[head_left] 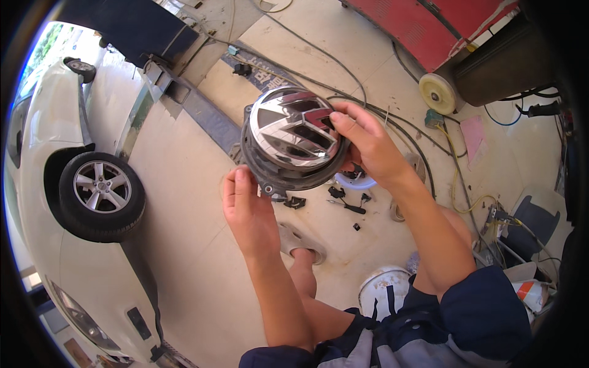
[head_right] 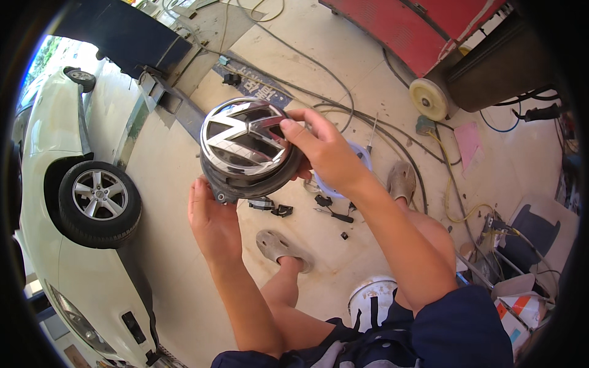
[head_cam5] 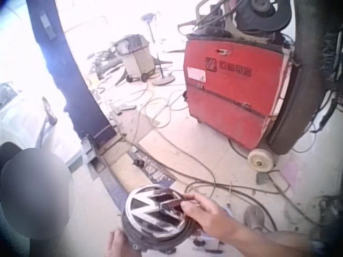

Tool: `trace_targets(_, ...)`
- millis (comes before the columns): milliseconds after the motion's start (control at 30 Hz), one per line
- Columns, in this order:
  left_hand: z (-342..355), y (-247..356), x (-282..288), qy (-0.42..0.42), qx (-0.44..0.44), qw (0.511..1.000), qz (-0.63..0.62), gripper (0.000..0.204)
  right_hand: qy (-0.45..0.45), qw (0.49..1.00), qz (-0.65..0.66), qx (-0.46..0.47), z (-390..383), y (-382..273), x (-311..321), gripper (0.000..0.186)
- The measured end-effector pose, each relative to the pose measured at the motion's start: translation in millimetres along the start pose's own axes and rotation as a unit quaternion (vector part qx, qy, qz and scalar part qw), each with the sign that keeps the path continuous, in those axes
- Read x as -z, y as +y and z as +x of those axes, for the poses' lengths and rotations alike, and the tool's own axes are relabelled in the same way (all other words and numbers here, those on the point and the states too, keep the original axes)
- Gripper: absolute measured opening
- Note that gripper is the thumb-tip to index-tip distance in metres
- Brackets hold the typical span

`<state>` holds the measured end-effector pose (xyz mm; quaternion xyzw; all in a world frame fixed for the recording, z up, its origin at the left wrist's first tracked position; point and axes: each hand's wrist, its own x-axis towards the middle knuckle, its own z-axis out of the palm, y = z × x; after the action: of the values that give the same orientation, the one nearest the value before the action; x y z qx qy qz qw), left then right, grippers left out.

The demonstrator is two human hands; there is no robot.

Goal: The person disassembles a car emblem and a plastic component using a screwdriver. They remove screws from the housing, separate the internal parts, and place them into a bucket while seated on another bucket.

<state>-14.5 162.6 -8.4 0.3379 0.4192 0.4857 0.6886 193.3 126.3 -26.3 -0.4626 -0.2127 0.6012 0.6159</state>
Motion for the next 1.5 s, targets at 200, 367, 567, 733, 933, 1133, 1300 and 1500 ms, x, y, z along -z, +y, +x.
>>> trace_targets(200,-4.6,0.2,-0.1,-0.037,-0.032,0.998,0.029,0.021,0.028,0.999,-0.001,0.032,-4.3,-7.4,-3.1,0.041)
trace_targets(367,-7.3,-1.6,-3.1,-0.045,-0.077,0.996,0.028,0.017,0.032,0.997,-0.008,0.067,-8.5,-9.2,-5.0,0.047)
trace_targets(567,-8.7,-0.5,0.6,-0.029,-0.103,0.990,0.088,0.019,0.002,0.996,0.011,0.083,-9.2,-10.0,-1.6,0.052)
trace_targets(733,-11.0,-0.2,-3.6,0.012,-0.094,0.990,0.101,0.023,-0.020,0.995,-0.022,0.092,-8.9,-9.7,0.4,0.061)
trace_targets(933,-8.5,-0.2,-5.8,0.048,-0.085,0.989,0.111,0.023,-0.054,0.992,0.006,0.116,-7.9,-7.1,-2.5,0.077)
trace_targets(1133,-7.7,-1.9,-3.0,0.045,-0.068,0.989,0.125,0.020,-0.045,0.993,-0.007,0.108,-5.8,-7.9,-1.6,0.080)
trace_targets(1300,-7.5,-2.3,-3.5,0.023,-0.015,0.985,0.170,0.016,-0.051,0.985,0.007,0.164,-4.8,-6.1,-4.0,0.079)
trace_targets(1500,-10.7,-3.9,-8.9,-0.019,0.024,0.980,0.198,0.015,-0.049,0.984,-0.030,0.169,-4.3,-11.0,0.4,0.076)
